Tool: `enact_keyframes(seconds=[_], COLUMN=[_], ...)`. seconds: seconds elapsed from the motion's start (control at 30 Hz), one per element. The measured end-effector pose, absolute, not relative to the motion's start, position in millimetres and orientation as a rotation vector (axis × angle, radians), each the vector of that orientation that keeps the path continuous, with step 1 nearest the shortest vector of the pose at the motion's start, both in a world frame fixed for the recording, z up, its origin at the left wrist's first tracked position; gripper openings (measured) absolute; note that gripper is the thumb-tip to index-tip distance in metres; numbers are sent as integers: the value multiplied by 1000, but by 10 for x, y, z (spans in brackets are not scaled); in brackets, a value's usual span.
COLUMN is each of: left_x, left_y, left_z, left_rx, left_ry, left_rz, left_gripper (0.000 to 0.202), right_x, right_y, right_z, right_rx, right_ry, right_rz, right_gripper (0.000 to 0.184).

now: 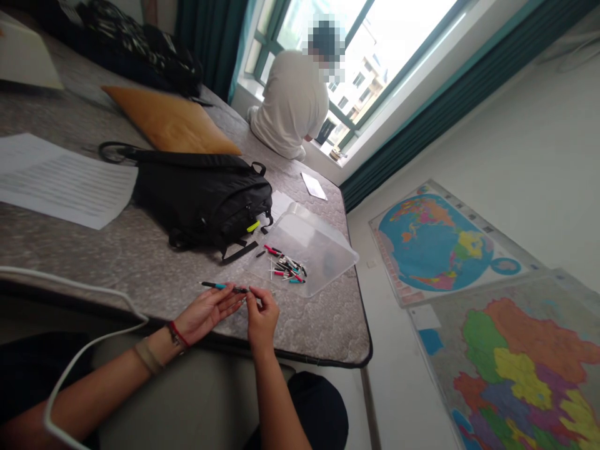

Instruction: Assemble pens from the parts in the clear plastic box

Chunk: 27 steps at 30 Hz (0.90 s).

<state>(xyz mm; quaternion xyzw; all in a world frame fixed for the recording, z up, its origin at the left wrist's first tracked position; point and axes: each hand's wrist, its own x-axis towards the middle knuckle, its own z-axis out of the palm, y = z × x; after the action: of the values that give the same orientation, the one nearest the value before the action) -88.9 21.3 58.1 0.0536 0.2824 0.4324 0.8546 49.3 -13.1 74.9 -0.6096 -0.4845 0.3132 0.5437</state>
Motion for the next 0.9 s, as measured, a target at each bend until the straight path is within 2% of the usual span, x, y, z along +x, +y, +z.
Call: enact_keyframes(seconds=[0.13,0.4,0.47,0.57,0.67,0.9], left_x=[-887,-873,-865,-845,-824,-810], left_y=[221,210,198,182,181,196], left_z=[559,541,534,521,514,507], left_rx=[159,375,448,553,638,648], left_ry=[614,656,697,737,745,788], left_rz=[904,892,880,865,872,881], left_gripper=[13,35,41,46,47,50], right_x=[554,619,607,577,565,594], right_y=[-155,-209,-214,-195,-183,-252], right_z=[832,788,702,538,433,464], right_rx=[-1500,-1619,-1629,-1550,-1456,-1436], right_ry=[-1344,-1593,-1522,-1209,-929,-939], right_rz=[654,474,586,934,1192,1179], right_gripper=[16,20,28,44,51,39])
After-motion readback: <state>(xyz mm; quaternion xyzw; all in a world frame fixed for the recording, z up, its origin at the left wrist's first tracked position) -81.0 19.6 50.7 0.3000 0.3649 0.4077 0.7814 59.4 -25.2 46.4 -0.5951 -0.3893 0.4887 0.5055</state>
